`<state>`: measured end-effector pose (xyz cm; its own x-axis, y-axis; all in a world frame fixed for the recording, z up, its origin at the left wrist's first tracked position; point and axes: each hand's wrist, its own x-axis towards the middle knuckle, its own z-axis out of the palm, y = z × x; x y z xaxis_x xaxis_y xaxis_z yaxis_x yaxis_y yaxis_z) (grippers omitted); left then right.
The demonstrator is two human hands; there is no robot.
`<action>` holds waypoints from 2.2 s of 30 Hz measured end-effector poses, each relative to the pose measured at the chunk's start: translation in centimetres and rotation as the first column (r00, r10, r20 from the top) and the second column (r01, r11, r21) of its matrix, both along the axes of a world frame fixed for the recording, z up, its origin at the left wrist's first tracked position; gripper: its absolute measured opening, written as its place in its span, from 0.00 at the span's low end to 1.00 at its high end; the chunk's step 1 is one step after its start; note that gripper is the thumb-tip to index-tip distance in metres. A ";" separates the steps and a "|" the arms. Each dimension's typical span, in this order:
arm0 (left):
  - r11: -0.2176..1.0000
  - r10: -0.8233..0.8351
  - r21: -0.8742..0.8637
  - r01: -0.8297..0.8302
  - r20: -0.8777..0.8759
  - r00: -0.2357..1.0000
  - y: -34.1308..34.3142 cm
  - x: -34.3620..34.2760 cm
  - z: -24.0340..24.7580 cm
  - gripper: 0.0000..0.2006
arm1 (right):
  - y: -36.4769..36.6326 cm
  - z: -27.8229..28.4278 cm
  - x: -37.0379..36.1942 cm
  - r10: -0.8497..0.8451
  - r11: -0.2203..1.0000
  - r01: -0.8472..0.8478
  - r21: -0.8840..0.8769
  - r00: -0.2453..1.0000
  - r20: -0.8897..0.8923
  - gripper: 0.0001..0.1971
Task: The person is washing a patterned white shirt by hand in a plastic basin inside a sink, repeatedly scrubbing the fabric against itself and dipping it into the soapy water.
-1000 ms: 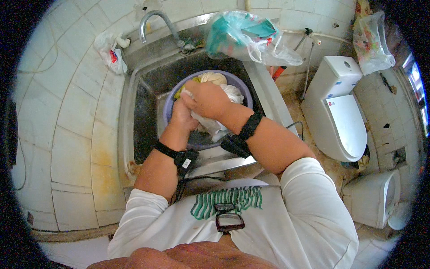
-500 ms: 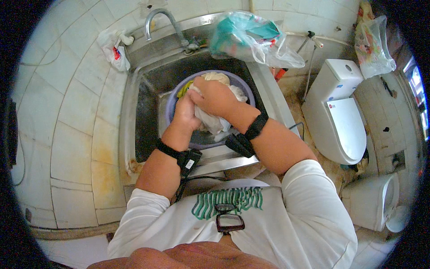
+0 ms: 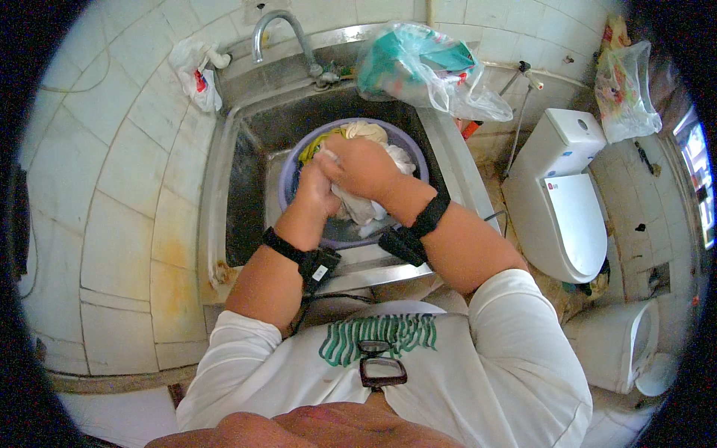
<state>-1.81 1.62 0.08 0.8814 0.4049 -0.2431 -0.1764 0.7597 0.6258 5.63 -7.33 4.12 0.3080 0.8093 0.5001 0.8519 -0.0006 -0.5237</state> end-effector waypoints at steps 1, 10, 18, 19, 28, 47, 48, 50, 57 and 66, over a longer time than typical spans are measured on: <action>0.999 -0.046 -0.017 0.047 0.042 0.998 0.2 -0.2 -0.1 0.21 | -0.3 0.5 -0.6 0.052 0.999 -0.051 -0.015 0.998 0.032 0.14; 0.999 0.033 0.039 -0.031 -0.064 0.997 -1.0 0.5 0.6 0.20 | 1.3 -2.3 2.5 -0.178 0.983 0.181 0.014 0.975 -0.135 0.15; 0.999 0.039 -0.014 -0.039 -0.013 0.999 0.0 0.4 -0.8 0.20 | 0.1 0.4 0.0 0.001 0.999 -0.005 -0.054 0.997 -0.079 0.14; 0.999 0.043 0.006 -0.043 -0.019 0.999 0.0 0.5 -0.8 0.20 | 0.2 0.1 0.3 -0.022 0.998 0.016 -0.057 0.994 -0.106 0.14; 0.989 0.126 0.087 -0.116 -0.109 0.986 -0.7 -0.1 0.9 0.20 | 0.8 -1.0 1.5 -0.039 0.999 0.039 -0.002 0.989 -0.146 0.13; 0.809 0.229 0.549 -0.209 0.033 0.973 0.8 -1.8 3.1 0.14 | 0.2 -1.1 6.3 0.135 0.960 0.200 0.198 0.293 -0.947 0.12; 0.753 0.289 0.612 -0.240 0.019 0.957 1.8 -2.0 2.7 0.14 | -0.3 -0.1 5.9 0.156 0.966 0.159 0.203 0.265 -0.951 0.09; 0.609 0.425 0.743 -0.278 -0.009 0.905 2.7 -2.3 2.6 0.11 | -0.6 0.6 5.6 0.175 0.973 0.099 0.208 0.274 -0.946 0.08; 0.367 0.649 0.800 -0.475 0.146 0.747 3.9 -2.6 3.5 0.10 | -0.5 -0.4 6.1 0.258 0.966 -0.119 0.230 0.505 -0.824 0.12; 0.371 0.673 0.803 -0.466 0.114 0.731 5.3 -2.3 2.3 0.11 | 0.4 -3.7 7.0 -0.304 0.950 0.286 -0.121 0.936 -0.178 0.19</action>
